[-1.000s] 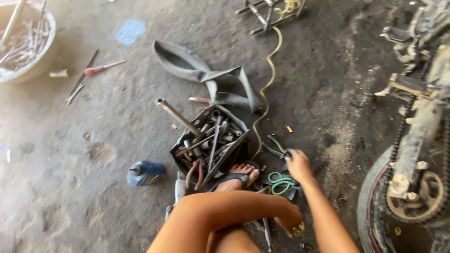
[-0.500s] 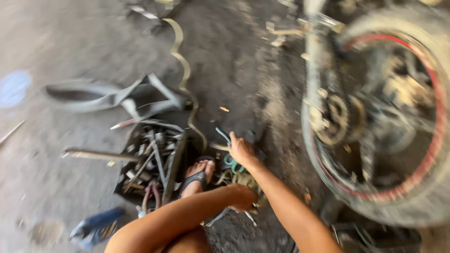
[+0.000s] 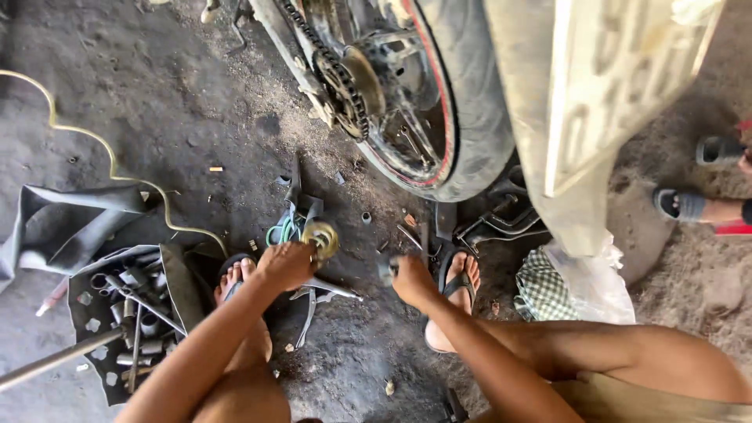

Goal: Repairing a motorcycle tire by inspecting the rim and inner tube.

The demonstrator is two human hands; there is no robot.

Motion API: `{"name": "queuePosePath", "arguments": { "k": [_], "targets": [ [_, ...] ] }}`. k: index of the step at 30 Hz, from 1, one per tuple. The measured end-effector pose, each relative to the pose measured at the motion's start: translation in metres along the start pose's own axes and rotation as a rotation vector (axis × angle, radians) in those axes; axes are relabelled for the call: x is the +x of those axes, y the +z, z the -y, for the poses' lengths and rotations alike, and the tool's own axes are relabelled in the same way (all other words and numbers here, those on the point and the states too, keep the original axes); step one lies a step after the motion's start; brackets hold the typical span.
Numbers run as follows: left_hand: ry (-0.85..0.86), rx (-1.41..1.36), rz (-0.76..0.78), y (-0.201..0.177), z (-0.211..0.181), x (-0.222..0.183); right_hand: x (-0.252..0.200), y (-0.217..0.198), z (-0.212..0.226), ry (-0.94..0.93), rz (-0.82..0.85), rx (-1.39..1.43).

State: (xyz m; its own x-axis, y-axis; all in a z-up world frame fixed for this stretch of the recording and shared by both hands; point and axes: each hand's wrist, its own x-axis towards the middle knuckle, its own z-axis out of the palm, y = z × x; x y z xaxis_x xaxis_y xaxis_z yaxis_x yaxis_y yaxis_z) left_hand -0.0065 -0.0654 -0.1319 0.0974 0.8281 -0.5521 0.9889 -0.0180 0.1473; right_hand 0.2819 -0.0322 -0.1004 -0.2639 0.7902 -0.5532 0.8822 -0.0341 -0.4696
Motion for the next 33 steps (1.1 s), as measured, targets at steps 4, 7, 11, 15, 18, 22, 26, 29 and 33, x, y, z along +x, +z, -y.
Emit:
{"name": "queuePosePath", "arguments": {
  "k": [4,7,11,15,18,22,26,29,33],
  "targets": [
    [0.045,0.035,-0.001,-0.024,0.012,0.007,-0.022,0.023,-0.05,-0.233,-0.053,-0.367],
    [0.052,0.061,0.147,-0.043,0.015,0.011,-0.024,0.057,-0.067,-0.317,-0.118,-0.332],
    [0.094,-0.102,0.166,-0.122,-0.026,-0.012,-0.011,0.072,-0.05,-0.408,-0.154,-0.044],
    [-0.141,-0.438,0.318,-0.121,-0.071,-0.025,-0.02,0.078,-0.038,-0.264,0.012,-0.01],
    [-0.068,-0.267,0.154,-0.06,-0.068,-0.024,-0.009,0.121,-0.074,-0.056,0.121,0.034],
    [0.098,-0.43,0.088,-0.036,-0.059,-0.02,-0.018,0.074,-0.019,0.392,0.218,0.537],
    [-0.009,-0.426,0.213,-0.05,-0.039,-0.008,-0.058,0.002,0.036,0.199,0.293,1.071],
    [-0.09,-0.597,0.171,-0.053,-0.022,-0.002,-0.072,0.013,0.039,0.336,0.628,0.978],
    [-0.048,-0.314,0.085,-0.059,-0.024,-0.006,-0.073,0.025,0.048,0.016,0.487,0.467]
  ]
}}
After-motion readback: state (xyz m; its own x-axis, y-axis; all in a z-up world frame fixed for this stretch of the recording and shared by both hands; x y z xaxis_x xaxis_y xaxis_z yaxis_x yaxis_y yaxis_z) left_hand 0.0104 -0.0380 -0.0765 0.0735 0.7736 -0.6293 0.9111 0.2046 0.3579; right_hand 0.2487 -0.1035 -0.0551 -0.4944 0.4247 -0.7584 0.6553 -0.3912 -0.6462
